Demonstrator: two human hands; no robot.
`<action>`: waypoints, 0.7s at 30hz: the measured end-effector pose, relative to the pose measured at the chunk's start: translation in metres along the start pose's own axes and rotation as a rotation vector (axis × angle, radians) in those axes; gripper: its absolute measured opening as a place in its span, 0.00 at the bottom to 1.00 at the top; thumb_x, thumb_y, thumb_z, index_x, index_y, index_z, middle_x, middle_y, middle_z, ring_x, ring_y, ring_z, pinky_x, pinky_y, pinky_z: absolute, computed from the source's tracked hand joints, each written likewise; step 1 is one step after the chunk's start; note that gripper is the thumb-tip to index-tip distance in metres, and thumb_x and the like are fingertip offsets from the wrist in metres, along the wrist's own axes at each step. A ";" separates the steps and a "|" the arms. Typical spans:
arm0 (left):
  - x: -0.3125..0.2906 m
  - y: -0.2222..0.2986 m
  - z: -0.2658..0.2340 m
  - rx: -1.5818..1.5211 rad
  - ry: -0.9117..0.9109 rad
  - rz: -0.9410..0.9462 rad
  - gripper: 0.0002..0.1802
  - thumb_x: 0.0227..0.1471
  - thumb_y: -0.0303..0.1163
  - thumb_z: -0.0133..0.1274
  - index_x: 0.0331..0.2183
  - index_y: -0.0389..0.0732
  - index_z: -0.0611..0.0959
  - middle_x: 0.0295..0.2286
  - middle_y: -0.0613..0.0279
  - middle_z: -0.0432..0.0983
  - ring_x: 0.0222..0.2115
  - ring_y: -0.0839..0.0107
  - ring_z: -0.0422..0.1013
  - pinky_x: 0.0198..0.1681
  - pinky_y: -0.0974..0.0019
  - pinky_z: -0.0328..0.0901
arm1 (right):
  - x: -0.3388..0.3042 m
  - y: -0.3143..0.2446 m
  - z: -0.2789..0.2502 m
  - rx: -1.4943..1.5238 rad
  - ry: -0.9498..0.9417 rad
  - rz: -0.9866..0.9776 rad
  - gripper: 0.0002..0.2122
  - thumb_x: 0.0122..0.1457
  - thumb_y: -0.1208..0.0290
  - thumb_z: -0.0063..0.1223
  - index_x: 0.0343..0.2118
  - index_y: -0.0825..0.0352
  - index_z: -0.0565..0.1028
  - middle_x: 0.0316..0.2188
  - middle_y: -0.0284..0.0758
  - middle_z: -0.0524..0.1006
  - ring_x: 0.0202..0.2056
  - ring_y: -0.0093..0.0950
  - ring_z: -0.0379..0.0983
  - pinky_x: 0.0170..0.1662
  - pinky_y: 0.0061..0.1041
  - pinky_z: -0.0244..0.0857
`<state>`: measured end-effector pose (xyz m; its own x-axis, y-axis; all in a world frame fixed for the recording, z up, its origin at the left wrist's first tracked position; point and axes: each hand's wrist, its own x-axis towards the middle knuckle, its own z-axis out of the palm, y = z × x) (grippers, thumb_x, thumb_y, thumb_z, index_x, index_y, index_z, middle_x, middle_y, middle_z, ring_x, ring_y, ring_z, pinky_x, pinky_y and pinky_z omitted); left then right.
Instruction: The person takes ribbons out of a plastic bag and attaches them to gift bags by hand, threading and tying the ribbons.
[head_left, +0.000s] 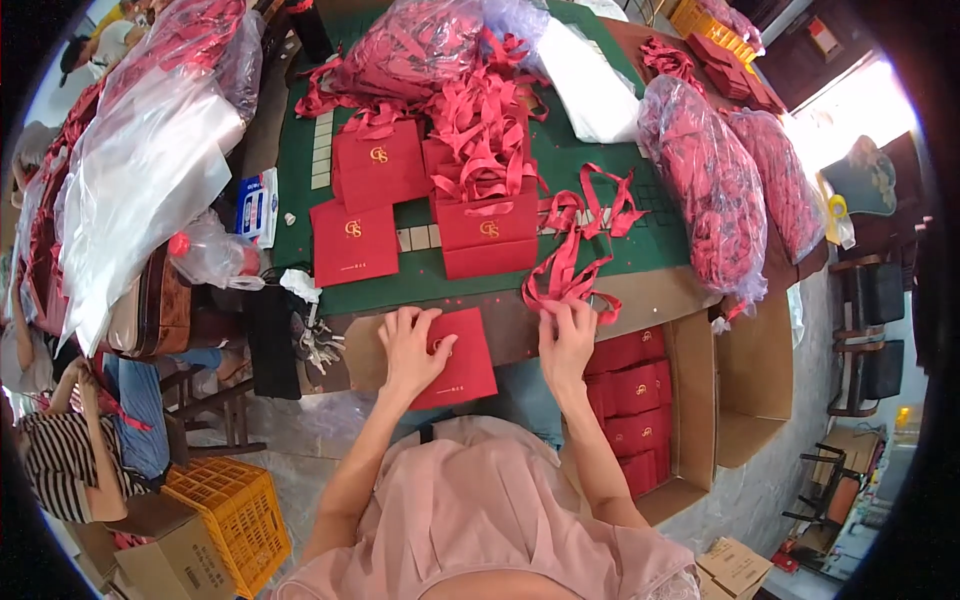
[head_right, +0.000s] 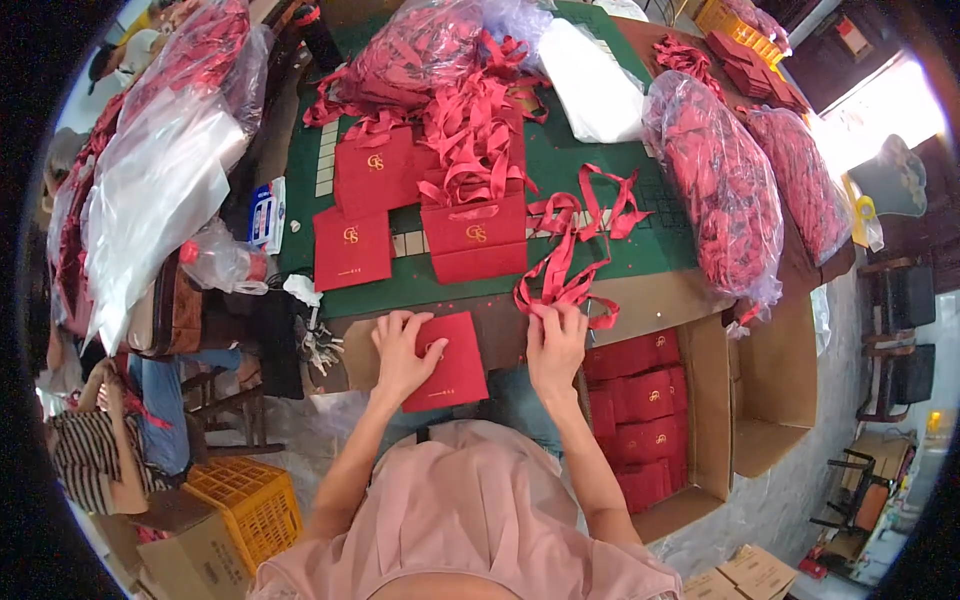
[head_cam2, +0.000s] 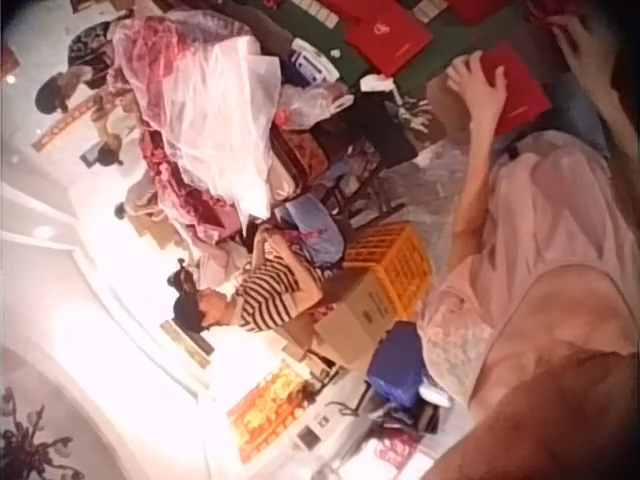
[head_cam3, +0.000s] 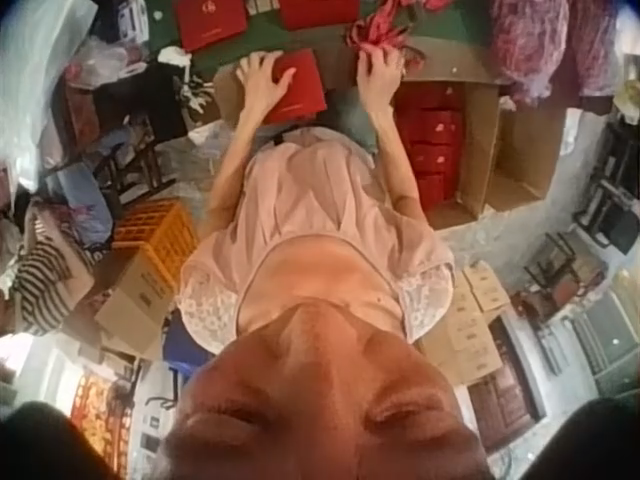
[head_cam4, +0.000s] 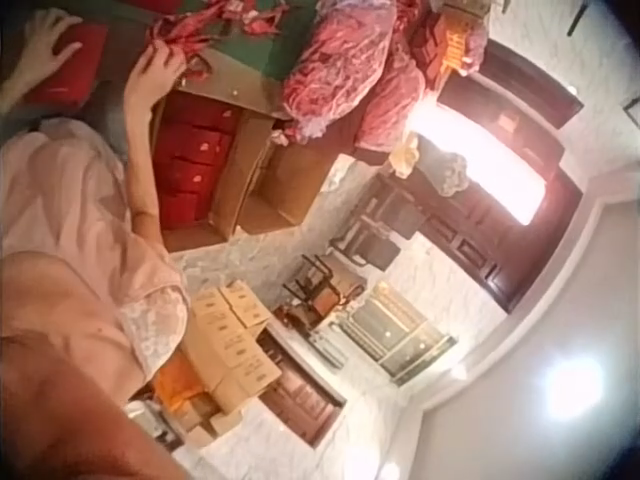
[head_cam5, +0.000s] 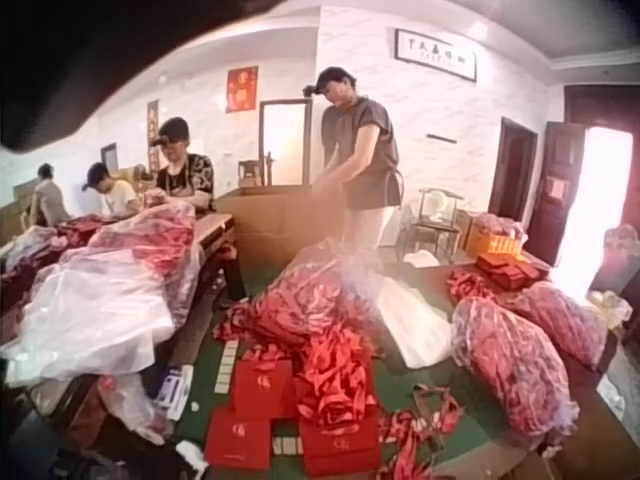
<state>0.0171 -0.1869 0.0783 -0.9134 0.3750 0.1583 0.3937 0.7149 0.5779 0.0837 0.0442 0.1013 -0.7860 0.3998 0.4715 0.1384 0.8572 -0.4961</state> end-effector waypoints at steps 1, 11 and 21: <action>0.002 0.003 0.001 0.001 -0.017 -0.002 0.24 0.44 0.42 0.65 0.44 0.45 0.80 0.40 0.58 0.67 0.46 0.56 0.61 0.49 0.50 0.56 | 0.002 -0.002 0.003 0.053 -0.029 0.001 0.08 0.53 0.76 0.60 0.37 0.63 0.76 0.35 0.38 0.72 0.39 0.40 0.69 0.42 0.39 0.66; 0.005 0.015 0.010 -0.012 0.005 0.009 0.25 0.43 0.43 0.65 0.43 0.45 0.80 0.41 0.60 0.68 0.47 0.57 0.61 0.49 0.50 0.55 | 0.022 0.006 0.039 -0.054 -0.102 0.009 0.06 0.52 0.73 0.62 0.31 0.63 0.75 0.31 0.38 0.72 0.35 0.41 0.68 0.38 0.38 0.65; 0.018 0.027 0.011 -0.067 0.014 0.038 0.20 0.41 0.36 0.66 0.39 0.46 0.80 0.36 0.62 0.72 0.44 0.58 0.64 0.48 0.52 0.54 | -0.016 -0.042 0.025 0.326 -0.293 0.070 0.04 0.51 0.75 0.59 0.30 0.65 0.75 0.23 0.35 0.72 0.28 0.35 0.70 0.32 0.34 0.64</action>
<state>0.0121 -0.1546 0.0879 -0.8994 0.3929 0.1918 0.4208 0.6589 0.6236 0.0753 -0.0062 0.0968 -0.9257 0.3036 0.2255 0.0366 0.6654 -0.7455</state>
